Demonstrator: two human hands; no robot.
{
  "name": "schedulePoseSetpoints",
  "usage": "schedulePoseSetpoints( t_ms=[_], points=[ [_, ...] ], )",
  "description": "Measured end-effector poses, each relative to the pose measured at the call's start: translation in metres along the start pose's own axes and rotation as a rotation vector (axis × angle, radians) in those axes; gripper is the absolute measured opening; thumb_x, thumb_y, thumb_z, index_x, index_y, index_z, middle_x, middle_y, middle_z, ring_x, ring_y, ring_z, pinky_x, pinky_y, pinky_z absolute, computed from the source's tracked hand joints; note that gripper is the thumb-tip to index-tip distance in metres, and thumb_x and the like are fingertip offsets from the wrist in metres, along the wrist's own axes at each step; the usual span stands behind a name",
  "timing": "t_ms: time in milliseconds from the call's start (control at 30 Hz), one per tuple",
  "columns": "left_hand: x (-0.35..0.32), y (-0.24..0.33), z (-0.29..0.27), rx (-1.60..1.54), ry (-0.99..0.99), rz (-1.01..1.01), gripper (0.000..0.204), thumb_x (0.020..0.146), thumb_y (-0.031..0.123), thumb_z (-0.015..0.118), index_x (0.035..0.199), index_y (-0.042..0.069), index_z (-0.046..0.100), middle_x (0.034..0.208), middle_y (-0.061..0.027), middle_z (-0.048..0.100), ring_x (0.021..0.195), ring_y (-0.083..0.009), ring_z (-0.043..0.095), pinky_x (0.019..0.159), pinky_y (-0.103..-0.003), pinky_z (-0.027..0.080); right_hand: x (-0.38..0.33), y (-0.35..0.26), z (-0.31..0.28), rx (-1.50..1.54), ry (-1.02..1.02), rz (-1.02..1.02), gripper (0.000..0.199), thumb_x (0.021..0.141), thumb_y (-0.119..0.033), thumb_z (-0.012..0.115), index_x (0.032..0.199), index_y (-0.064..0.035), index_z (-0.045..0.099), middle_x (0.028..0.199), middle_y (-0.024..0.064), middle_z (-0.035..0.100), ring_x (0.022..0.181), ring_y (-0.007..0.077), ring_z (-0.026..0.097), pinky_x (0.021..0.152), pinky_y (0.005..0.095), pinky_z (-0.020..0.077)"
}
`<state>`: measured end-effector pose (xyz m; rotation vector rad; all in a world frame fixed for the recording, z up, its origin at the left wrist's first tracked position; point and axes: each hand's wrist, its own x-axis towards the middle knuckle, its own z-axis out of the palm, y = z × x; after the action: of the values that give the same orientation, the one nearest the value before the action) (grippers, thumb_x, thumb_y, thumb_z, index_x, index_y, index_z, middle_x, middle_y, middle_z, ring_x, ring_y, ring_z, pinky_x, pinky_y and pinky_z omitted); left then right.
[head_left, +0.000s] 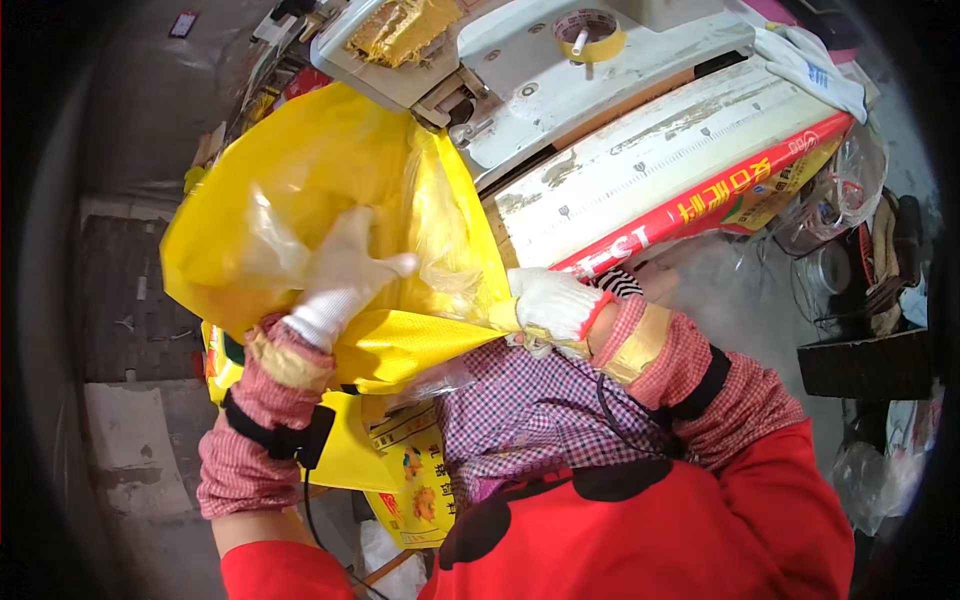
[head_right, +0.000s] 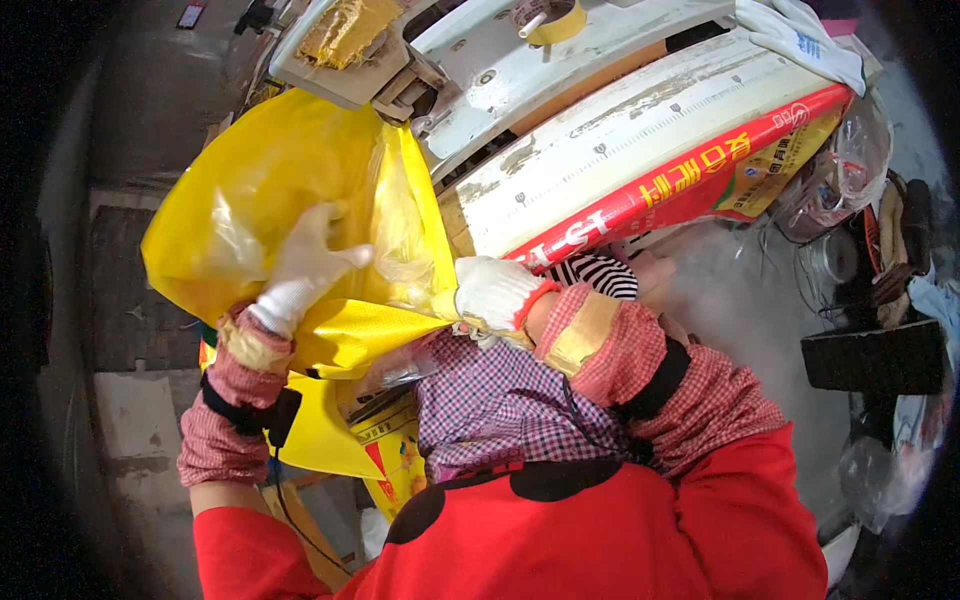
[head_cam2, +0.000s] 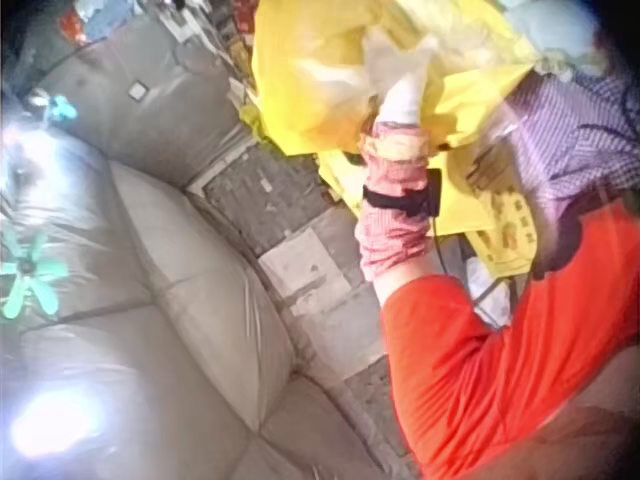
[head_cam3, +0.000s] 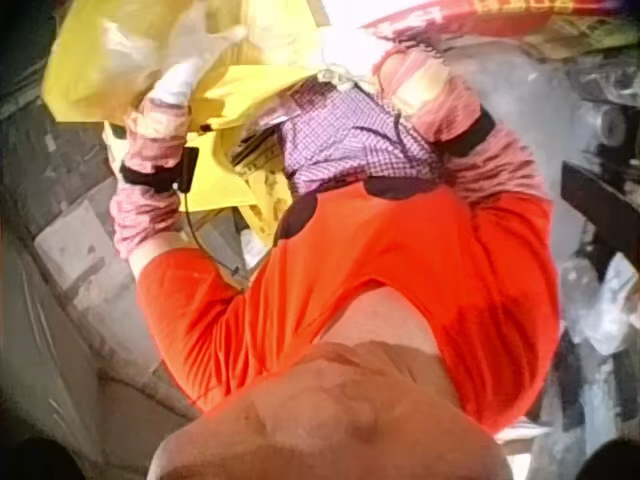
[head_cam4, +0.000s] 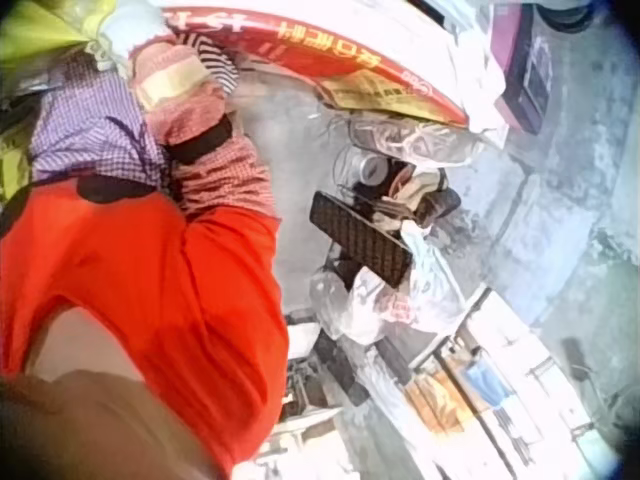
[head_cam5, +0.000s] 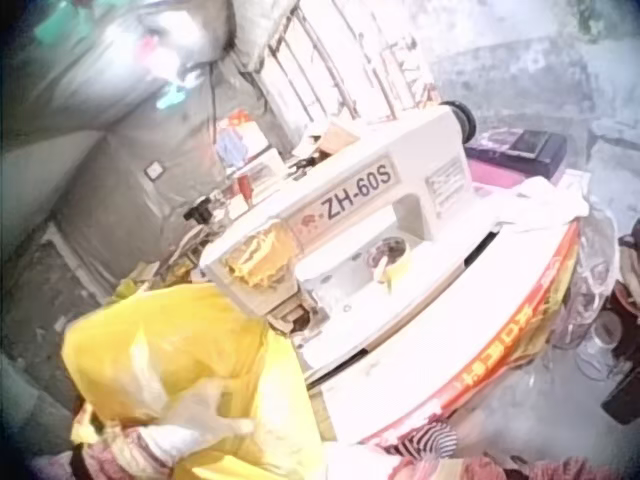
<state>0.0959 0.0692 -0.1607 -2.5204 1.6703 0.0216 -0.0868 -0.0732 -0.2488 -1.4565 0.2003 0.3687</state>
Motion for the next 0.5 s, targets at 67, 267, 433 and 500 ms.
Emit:
schedulePoseSetpoints(
  t_ms=[67, 267, 433, 500],
  points=[
    [0.004, -0.001, 0.019, 0.012, 0.287, -0.026, 0.047, 0.077, 0.040, 0.069, 0.102, 0.001, 0.061, 0.094, -0.0198, 0.064, 0.091, -0.0353, 0.061, 0.079, -0.043, 0.047, -0.007, -0.014, -0.003, -0.332, 0.074, -0.031, 0.033, 0.087, -0.027, 0.053, 0.108, -0.0026, 0.060, 0.083, 0.0164, 0.067, 0.071, 0.0258, 0.068, 0.061, 0.0386, 0.0539],
    [0.005, -0.025, 0.036, -0.626, -0.065, -0.374, 0.028, 0.086, 0.029, 0.062, 0.093, 0.003, 0.059, 0.075, -0.0056, 0.060, 0.066, -0.0187, 0.058, 0.064, -0.029, 0.048, -0.002, -0.059, -0.004, -1.047, 0.782, -0.199, 0.042, 0.086, -0.025, 0.056, 0.126, -0.0134, 0.053, 0.129, 0.0148, 0.054, 0.117, 0.0288, 0.052, 0.096, 0.0409, 0.0422],
    [-0.003, -0.047, 0.019, -1.009, -0.027, -0.542, 0.021, 0.089, 0.025, 0.058, 0.087, 0.004, 0.060, 0.072, -0.0052, 0.059, 0.063, -0.0164, 0.058, 0.059, -0.030, 0.045, 0.038, -0.088, -0.001, -1.566, 0.501, -0.493, 0.036, 0.084, -0.019, 0.056, 0.120, -0.0140, 0.059, 0.133, 0.0108, 0.052, 0.129, 0.0293, 0.043, 0.106, 0.0403, 0.0335],
    [-0.001, -0.058, 0.018, -0.639, 0.090, -0.453, 0.020, 0.088, 0.023, 0.056, 0.085, 0.004, 0.060, 0.074, -0.0106, 0.061, 0.066, -0.0237, 0.059, 0.060, -0.035, 0.046, 0.050, -0.095, -0.001, -1.224, 0.433, -0.252, 0.030, 0.084, -0.018, 0.055, 0.113, -0.0118, 0.063, 0.122, 0.0122, 0.060, 0.120, 0.0298, 0.051, 0.102, 0.0395, 0.0371]
  ],
)
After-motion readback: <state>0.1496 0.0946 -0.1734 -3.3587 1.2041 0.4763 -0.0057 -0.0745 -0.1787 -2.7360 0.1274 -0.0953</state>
